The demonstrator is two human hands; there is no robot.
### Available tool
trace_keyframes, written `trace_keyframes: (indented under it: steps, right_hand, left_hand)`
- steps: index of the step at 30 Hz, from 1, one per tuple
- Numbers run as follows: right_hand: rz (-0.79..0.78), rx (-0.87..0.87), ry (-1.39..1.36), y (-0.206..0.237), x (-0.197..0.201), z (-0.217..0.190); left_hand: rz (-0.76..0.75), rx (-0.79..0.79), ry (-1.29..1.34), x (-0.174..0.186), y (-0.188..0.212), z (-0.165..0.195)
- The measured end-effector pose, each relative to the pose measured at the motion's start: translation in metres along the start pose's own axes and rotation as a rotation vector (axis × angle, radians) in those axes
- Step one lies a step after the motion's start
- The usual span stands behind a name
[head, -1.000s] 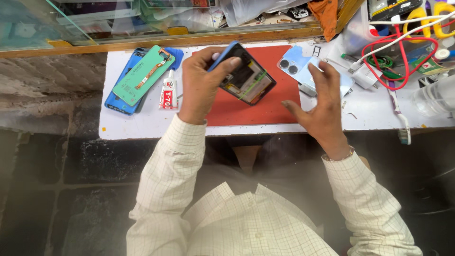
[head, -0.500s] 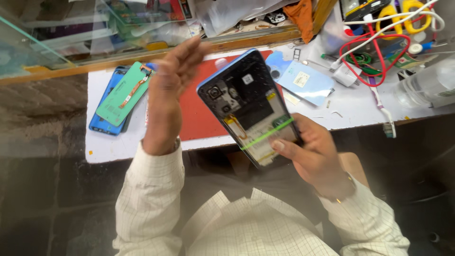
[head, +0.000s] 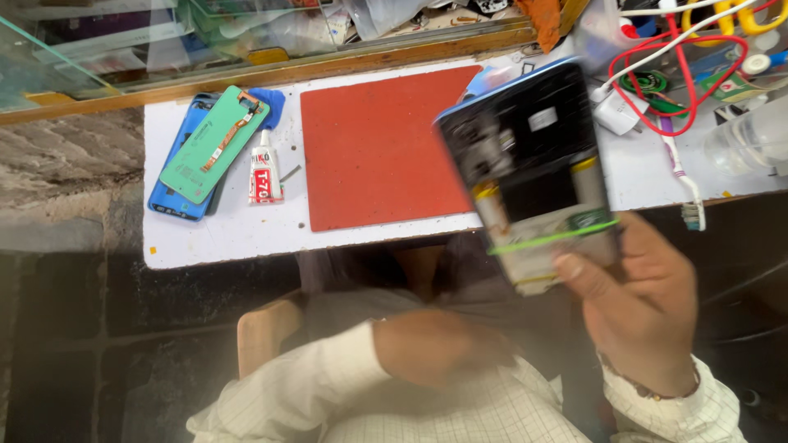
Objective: The person repairs a smartphone at a workbench. They pry open the phone's back cover, lift out the battery, brush the internal components with a toothbrush, unscrew and rework parts using a screwdriver and a blue pry tool, and handle the phone's rear panel and a replacement back cover.
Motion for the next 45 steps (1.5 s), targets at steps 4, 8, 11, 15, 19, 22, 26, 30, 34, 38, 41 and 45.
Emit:
trace_keyframes:
  steps: [4, 8, 11, 15, 19, 22, 26, 30, 34, 38, 41, 45]
  right_hand:
    - [0.110, 0.111, 0.047, -0.012, 0.009, 0.001]
    - [0.106, 0.165, 0.139, -0.029, 0.017, 0.005]
    - [0.096, 0.186, 0.118, -0.036, 0.019, 0.011]
    - [0.103, 0.120, 0.082, -0.037, 0.021, 0.012]
    - [0.041, -0.031, -0.005, -0.033, 0.010, 0.014]
    - [-0.064, -0.113, 0.098, -0.028, -0.009, 0.022]
    - [-0.288, -0.172, 0.483, -0.018, -0.019, 0.018]
    - [-0.317, -0.137, 0.192, -0.013, -0.017, 0.017]
    - [-0.210, -0.251, -0.058, -0.015, -0.023, 0.040]
    - [-0.224, -0.279, -0.017, -0.025, -0.033, 0.067]
    - [-0.230, -0.244, -0.119, -0.036, -0.038, 0.091]
    - [-0.262, -0.161, 0.157, -0.055, -0.018, 0.104]
  left_hand:
    - [0.448, 0.706, 0.313, 0.052, 0.048, -0.039]
    - [0.910, 0.857, -0.602, 0.144, 0.031, -0.080]
    - [0.702, 0.672, -0.832, 0.118, -0.007, -0.061]
    - [-0.070, 0.137, 0.129, 0.002, -0.017, 0.001]
    - [0.105, 0.024, 0.278, 0.000, 0.014, -0.005]
    - [0.476, 0.191, 0.333, 0.035, 0.023, -0.013]
    - [0.671, 0.704, 0.523, 0.045, 0.038, -0.004]
    - [0.797, 0.283, 0.418, 0.050, 0.053, -0.011]
    - [0.795, 0.074, 0.767, 0.061, 0.046, -0.025]
    - [0.874, 0.048, 1.070, 0.073, 0.013, -0.037]
    - [0.980, 0.184, 1.138, 0.079, 0.000, -0.043]
    - [1.094, 0.278, 1.143, 0.094, -0.009, -0.067]
Point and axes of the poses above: each hand's wrist, its own y-axis away from the middle knuckle, its own x-axis out of the back of the hand, z = x × y, the point moved 1 cm from there along -y, towards the middle knuckle, and after that the axes turned 7 degrees about x, right-handed, at the moved point
